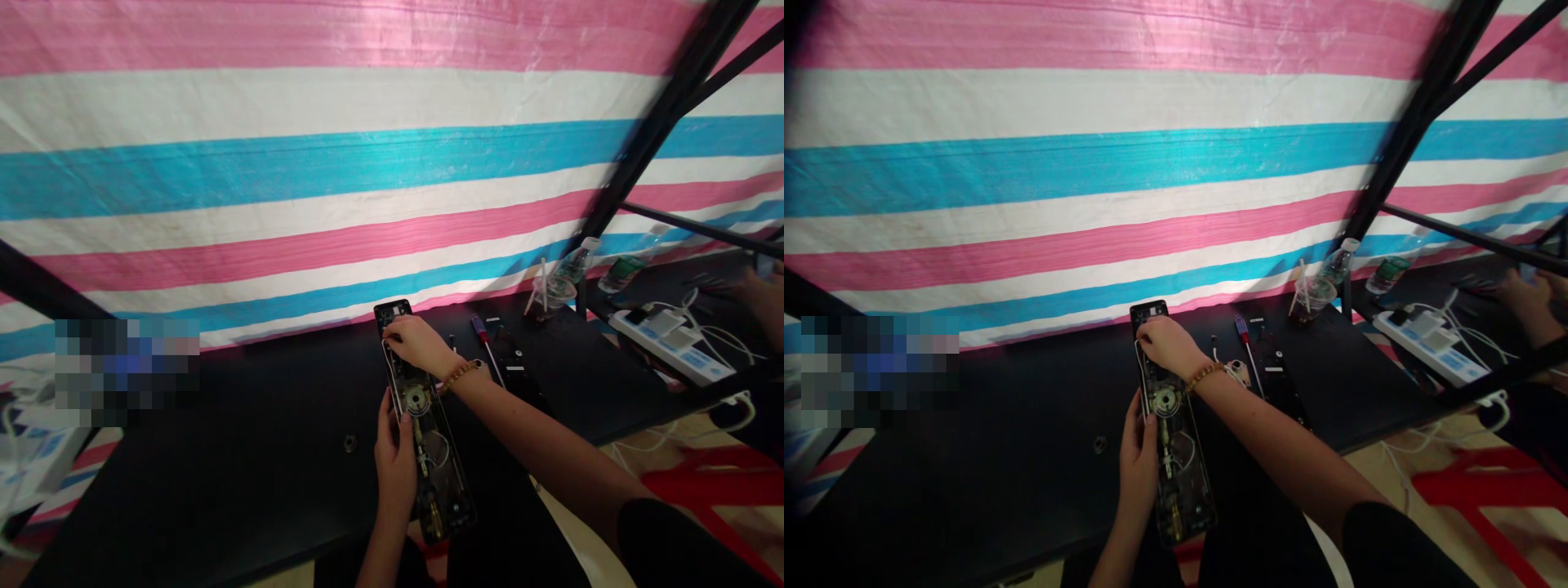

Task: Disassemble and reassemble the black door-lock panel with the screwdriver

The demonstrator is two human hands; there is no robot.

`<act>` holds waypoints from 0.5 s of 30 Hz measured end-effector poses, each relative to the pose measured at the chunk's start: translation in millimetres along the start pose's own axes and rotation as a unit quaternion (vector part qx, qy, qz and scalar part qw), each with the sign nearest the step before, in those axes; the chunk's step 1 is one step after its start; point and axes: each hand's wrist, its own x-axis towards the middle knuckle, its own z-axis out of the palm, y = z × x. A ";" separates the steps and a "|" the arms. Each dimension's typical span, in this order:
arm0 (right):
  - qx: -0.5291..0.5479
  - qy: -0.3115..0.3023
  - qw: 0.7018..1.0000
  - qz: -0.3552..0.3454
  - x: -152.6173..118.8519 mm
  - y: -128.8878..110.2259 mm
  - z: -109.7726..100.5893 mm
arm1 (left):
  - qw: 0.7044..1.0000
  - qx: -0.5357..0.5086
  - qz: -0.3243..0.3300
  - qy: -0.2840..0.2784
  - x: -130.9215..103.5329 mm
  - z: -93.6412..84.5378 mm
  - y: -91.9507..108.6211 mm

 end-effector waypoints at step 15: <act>-0.078 -0.006 0.997 0.025 -7.2 -12.5 2.2 | 0.999 -0.004 0.033 0.010 1.0 -0.2 -7.4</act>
